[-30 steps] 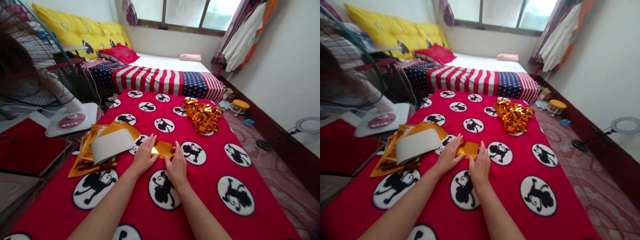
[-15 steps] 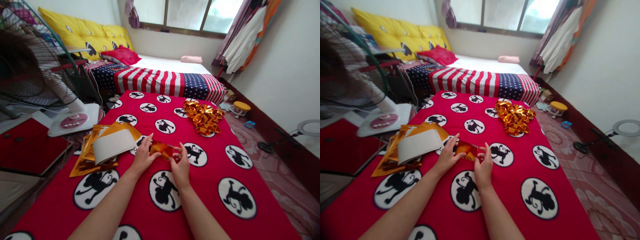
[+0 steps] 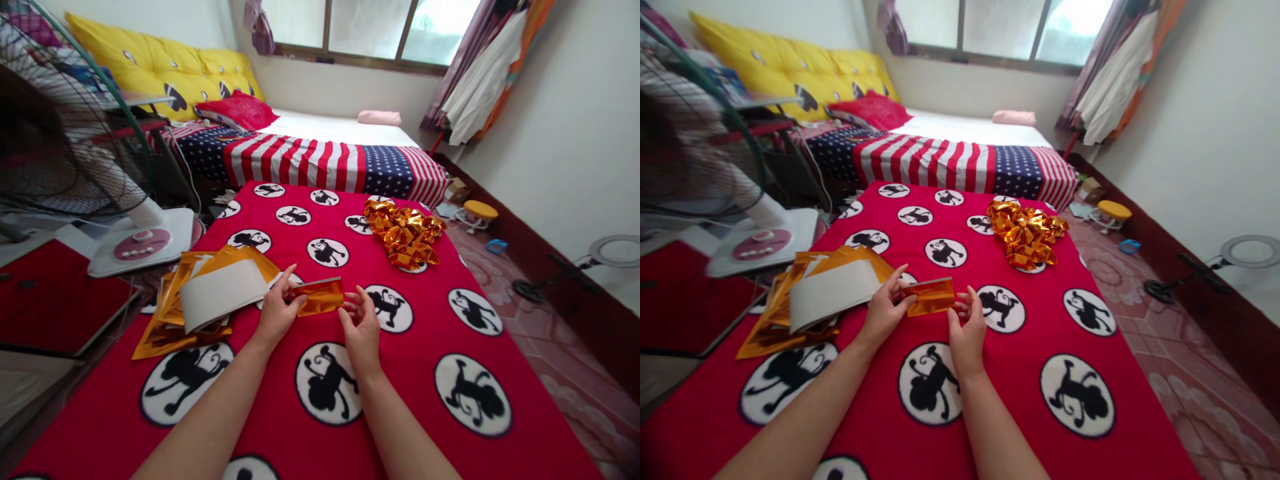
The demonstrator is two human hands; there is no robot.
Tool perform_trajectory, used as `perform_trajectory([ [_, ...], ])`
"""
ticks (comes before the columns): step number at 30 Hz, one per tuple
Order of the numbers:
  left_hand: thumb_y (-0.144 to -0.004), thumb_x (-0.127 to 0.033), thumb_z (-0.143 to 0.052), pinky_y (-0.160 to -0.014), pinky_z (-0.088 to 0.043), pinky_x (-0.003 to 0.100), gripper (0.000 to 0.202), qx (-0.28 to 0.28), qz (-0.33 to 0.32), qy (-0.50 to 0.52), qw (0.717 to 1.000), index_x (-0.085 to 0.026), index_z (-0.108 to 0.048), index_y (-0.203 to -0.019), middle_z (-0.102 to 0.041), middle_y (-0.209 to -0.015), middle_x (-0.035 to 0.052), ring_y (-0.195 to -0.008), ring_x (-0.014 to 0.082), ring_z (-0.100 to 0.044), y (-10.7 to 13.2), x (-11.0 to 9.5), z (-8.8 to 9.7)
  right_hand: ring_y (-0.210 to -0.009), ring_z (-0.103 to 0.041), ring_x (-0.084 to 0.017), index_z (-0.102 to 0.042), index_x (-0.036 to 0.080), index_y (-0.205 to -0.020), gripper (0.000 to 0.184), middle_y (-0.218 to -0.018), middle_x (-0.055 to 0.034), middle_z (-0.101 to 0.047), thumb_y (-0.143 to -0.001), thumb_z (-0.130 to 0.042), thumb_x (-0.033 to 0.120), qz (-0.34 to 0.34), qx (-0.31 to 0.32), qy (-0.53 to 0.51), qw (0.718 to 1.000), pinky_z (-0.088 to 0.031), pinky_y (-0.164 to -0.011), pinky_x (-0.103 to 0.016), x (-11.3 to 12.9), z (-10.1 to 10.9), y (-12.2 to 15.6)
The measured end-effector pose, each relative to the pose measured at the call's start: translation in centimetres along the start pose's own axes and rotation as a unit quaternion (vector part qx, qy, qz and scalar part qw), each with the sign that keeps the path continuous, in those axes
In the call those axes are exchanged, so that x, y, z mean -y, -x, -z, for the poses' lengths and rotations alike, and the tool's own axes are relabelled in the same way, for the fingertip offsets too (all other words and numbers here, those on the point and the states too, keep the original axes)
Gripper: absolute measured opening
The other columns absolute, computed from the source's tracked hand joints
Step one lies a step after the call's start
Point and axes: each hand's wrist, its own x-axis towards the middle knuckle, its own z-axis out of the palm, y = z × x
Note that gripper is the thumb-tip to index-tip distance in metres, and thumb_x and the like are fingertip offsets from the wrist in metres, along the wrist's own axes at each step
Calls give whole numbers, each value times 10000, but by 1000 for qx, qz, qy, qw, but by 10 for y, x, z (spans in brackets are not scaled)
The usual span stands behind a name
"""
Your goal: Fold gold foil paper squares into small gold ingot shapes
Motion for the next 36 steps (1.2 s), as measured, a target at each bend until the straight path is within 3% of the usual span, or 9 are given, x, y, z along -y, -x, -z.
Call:
perform_trajectory([
  [6, -759, -243, -683, -737, -513, 208, 745, 2, 39, 64, 997, -206, -380, -1438, -575, -872, -5, -755, 97, -623, -2, 2, -1, -874, -645, -164, -460, 202, -1324, 528, -1051, -68, -643, -833, -637, 283, -18, 2, -33, 999, -533, -828, -331, 3, 0, 1],
  [10, -745, -249, -695, -665, -494, 168, 762, 8, 56, 87, 995, -208, -375, -1436, -549, -859, -22, -701, 73, -610, -1, -2, -2, -829, -657, -162, -475, 212, -1301, 518, -929, -29, -665, -821, -654, 290, -34, 2, -82, 996, -557, -802, -336, 8, -2, 2],
  [14, -744, -244, -694, -655, -486, 171, 742, 54, 55, 67, 995, -197, -402, -1424, -527, -783, -43, -670, 70, -573, 3, -7, -1, -782, -663, -168, -516, 196, -1183, 424, -813, -6, -672, -802, -670, 302, -40, -5, -102, 994, -576, -743, -332, 10, -4, -6],
  [20, -732, -224, -689, -613, -502, 192, 814, 110, 70, 21, 991, -217, -334, -1465, -512, -750, -59, -617, 72, -568, 4, -11, 0, -827, -688, -187, -525, 193, -1051, 309, -852, -30, -685, -800, -672, 299, -45, -1, -109, 993, -566, -787, -344, 6, -5, -22],
  [23, -726, -240, -693, -614, -530, 213, 843, 96, 85, 41, 991, -218, -306, -1474, -509, -739, -63, -615, 81, -585, 2, -11, -1, -876, -690, -200, -497, 205, -1068, 327, -921, -47, -687, -811, -666, 316, -49, 14, -119, 992, -567, -795, -359, 7, -7, -20],
  [27, -716, -273, -710, -597, -541, 225, 865, 65, 106, 79, 989, -192, -296, -1471, -507, -729, -64, -605, 89, -588, 1, -9, -2, -844, -678, -179, -513, 220, -1094, 338, -973, -45, -681, -805, -672, 292, -33, 78, -101, 991, -556, -772, -326, 9, -11, -10],
  [32, -741, -326, -719, -560, -463, 176, 831, 78, 95, 112, 986, -175, -325, -1457, -505, -704, -67, -572, 65, -533, 2, -10, -2, -746, -637, -159, -634, 195, -950, 141, -847, -26, -673, -832, -611, 267, -16, 104, -19, 994, -511, -680, -271, 4, -13, -4],
  [36, -801, -432, -662, -486, -349, 166, 653, 80, 99, 129, 983, -120, -494, -1350, -468, -605, -69, -504, 55, -421, 2, -12, 0, -760, -635, -164, -641, 191, -923, 124, -843, -23, -676, -826, -601, 258, -20, 109, -31, 993, -498, -676, -267, 4, -11, -5],
])
